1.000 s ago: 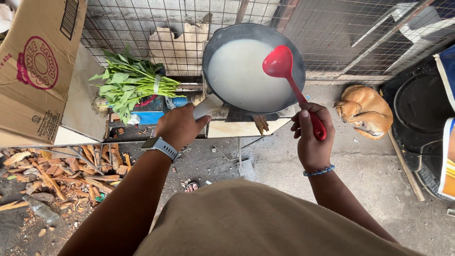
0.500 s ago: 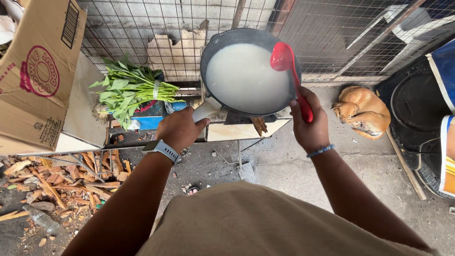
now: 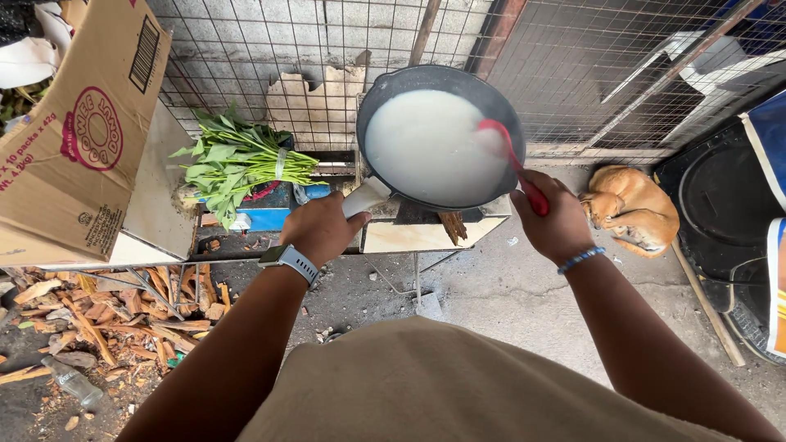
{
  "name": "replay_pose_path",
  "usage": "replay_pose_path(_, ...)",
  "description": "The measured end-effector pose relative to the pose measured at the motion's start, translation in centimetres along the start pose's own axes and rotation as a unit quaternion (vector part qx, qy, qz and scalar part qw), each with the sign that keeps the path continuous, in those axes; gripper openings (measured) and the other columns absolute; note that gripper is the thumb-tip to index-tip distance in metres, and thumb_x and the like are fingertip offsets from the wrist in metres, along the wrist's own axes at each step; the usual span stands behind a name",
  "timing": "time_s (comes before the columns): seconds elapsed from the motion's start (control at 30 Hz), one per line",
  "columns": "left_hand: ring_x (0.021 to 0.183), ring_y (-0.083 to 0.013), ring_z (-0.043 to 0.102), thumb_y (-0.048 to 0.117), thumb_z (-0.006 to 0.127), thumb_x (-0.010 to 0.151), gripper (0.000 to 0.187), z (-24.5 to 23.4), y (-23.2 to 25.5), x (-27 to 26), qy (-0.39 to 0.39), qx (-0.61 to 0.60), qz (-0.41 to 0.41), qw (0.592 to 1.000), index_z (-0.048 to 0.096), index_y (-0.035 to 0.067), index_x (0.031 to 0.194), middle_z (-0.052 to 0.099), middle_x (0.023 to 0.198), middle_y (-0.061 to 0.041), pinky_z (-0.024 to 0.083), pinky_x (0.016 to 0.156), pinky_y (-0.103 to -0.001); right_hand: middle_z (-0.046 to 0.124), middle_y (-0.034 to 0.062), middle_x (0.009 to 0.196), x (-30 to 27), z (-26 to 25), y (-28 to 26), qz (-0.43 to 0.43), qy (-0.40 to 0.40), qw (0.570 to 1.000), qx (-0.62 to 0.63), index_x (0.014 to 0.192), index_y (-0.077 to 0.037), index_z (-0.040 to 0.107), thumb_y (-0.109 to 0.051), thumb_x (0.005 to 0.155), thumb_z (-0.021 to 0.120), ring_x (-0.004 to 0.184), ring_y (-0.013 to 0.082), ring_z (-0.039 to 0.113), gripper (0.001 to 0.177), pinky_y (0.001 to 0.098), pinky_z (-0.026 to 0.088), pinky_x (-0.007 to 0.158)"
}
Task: Stirring a liquid in a pan over a small stove.
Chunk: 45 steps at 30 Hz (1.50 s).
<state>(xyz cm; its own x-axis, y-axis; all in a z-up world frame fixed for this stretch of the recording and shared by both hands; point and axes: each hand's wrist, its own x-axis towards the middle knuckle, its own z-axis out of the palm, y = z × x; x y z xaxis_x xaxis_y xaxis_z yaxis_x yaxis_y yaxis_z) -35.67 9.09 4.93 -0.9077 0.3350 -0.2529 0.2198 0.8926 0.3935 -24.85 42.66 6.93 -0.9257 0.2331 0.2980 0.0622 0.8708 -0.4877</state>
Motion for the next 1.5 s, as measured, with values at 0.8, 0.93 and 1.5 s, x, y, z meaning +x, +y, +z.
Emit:
replay_pose_path(0.8,0.093,-0.0335,0.075,0.058,0.063,0.093,0.055,0.1,-0.1,0.0,-0.002,0.0,-0.002,1.0,0.067,0.008,0.113,0.075,0.101,-0.015,0.059,0.081,-0.05,0.075,0.0154,0.107,-1.0,1.7,-3.3,0.283,0.02,0.794,0.537,0.128,0.001,0.062,-0.024,0.104,0.05,0.093,0.0225,0.073,0.037,0.0354,0.054,0.077)
replay_pose_path(0.93,0.093,-0.0322,0.075,0.058,0.063,0.093,0.055,-0.2,0.1,-0.1,-0.014,-0.007,-0.014,1.0,0.067,0.008,0.114,0.075,0.101,-0.014,0.059,0.081,-0.05,0.075,0.0151,0.107,0.7,0.6,-3.7,0.223,0.022,0.837,0.499,0.129,0.0,0.062,-0.022,0.104,0.053,0.094,0.0203,0.073,0.035,0.033,0.056,0.078)
replay_pose_path(1.5,0.092,-0.0325,0.076,0.058,0.064,0.092,0.053,-0.6,0.5,-0.5,-0.01,-0.013,-0.024,1.0,0.069,0.009,0.111,0.076,0.099,-0.015,0.06,0.08,-0.049,0.073,0.0111,0.112,3.6,-1.1,-1.8,0.109,0.071,0.921,0.367,0.129,0.0,0.061,-0.014,0.104,0.059,0.099,0.0169,0.073,0.029,0.0288,0.059,0.076)
